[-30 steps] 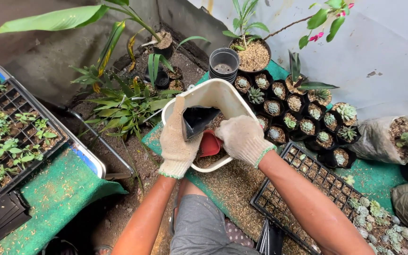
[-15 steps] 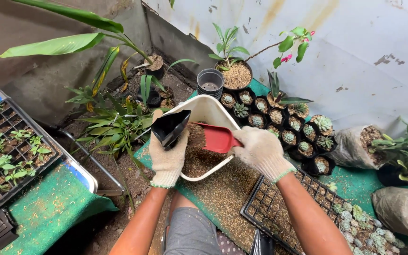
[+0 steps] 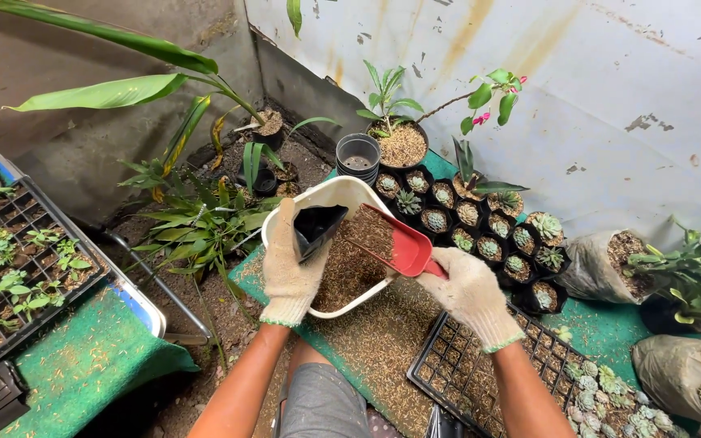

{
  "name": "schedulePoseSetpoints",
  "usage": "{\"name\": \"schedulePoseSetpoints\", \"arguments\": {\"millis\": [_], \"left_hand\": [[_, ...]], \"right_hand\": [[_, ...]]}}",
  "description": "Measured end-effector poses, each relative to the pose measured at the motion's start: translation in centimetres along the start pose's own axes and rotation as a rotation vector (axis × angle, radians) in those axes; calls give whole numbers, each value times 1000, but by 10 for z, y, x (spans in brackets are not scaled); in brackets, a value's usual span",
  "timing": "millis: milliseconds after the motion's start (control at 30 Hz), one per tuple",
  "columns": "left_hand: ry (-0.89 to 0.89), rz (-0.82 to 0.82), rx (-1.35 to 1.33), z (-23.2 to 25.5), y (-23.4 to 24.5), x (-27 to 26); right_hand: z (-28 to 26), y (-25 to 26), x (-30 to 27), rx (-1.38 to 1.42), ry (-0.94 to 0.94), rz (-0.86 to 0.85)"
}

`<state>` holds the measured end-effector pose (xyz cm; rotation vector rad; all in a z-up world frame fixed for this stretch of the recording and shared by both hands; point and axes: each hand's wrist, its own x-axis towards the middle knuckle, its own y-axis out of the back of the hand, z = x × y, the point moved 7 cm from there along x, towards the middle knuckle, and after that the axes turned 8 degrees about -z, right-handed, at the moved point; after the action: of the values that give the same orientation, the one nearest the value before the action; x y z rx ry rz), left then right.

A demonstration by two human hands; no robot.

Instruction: The person fills small black plastic nursery pots with soil using a red scoop and a white bucket. They then place small succulent plants into the soil-filled pots and arrange them into a black seedling tray.

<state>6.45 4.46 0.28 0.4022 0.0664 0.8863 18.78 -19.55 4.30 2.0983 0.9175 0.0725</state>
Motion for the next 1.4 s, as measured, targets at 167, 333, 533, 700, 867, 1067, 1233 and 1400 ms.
{"name": "schedulePoseSetpoints", "arguments": {"millis": [167, 333, 533, 700, 867, 1067, 1233, 1400], "left_hand": [[-2, -114, 15, -17, -11, -1], [-8, -162, 46, -10, -9, 1], [-94, -181, 276, -6, -12, 5], [6, -215, -13, -5, -9, 7], [-259, -233, 315, 23, -5, 0], [-387, -233, 336, 28, -9, -3], [-399, -237, 324, 29, -11, -4], [-199, -365, 405, 9, -21, 0]], "right_hand": [[-26, 39, -22, -316, -152, 31], [-49, 66, -45, -97, -217, -17], [-83, 66, -47, -100, -161, -176], [-92, 61, -38, -232, -190, -297], [-103, 61, -30, -336, -218, -395], [-148, 67, -20, -736, -216, -423], [-168, 52, -1, -1217, -173, -322], [-192, 44, 3, -1288, -123, -268]]}}
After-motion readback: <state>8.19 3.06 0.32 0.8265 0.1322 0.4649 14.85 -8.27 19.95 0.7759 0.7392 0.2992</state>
